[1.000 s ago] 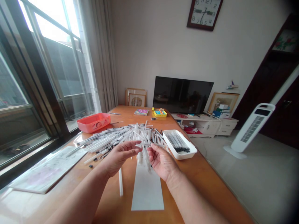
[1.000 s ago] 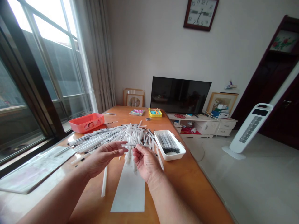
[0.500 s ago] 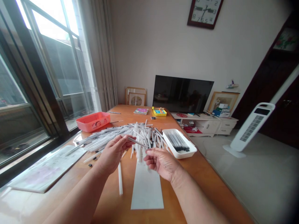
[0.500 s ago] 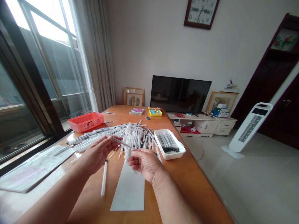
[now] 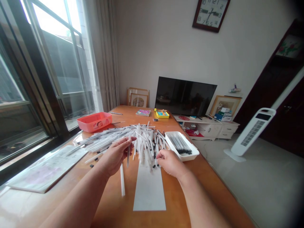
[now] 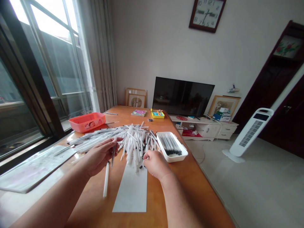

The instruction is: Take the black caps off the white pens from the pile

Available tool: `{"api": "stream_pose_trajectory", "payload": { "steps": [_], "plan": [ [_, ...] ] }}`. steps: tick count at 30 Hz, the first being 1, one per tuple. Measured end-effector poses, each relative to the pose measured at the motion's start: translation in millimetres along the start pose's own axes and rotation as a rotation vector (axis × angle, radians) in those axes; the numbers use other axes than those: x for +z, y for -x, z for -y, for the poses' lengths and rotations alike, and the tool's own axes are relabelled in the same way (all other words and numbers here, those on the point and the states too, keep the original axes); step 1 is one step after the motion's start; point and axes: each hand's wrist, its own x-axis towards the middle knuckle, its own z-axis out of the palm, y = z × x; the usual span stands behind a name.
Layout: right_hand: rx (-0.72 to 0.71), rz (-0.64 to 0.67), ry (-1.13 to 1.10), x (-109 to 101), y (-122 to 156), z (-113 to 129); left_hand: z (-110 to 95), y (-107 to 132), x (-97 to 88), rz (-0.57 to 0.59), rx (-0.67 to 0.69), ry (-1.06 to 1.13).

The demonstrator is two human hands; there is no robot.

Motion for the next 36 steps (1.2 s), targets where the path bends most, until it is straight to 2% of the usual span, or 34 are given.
{"api": "stream_pose_trajectory", "payload": {
  "steps": [4, 12, 16, 21, 24, 31, 36],
  "plan": [
    [-0.017, 0.104, 0.136, 2.7, 4.3, 7.3, 2.7, 0.7, 2.5, 0.026, -0.055, 0.024],
    [-0.075, 0.149, 0.163, 6.4, 6.7, 6.5, 7.7, 2.3, 7.2, 0.147, -0.090, 0.080],
    [-0.070, 0.135, -0.025, 5.3, 5.2, 7.5, 7.8, 3.0, 9.0, 0.169, -0.097, 0.076],
    [-0.006, 0.228, -0.553, -3.5, 8.2, 19.7, 6.1, 4.6, 14.5, 0.208, -0.106, -0.016],
    [-0.034, 0.233, -0.734, -9.3, 11.3, 25.9, 5.7, 6.7, 17.1, 0.284, -0.103, -0.092],
    [-0.043, 0.173, -0.836, -15.1, 12.0, 31.8, 11.6, 9.6, 15.5, 0.400, -0.076, -0.324],
    [-0.059, 0.114, -0.827, -15.7, 14.0, 38.6, 12.0, 11.5, 18.2, 0.433, -0.070, -0.405]
  ]
}}
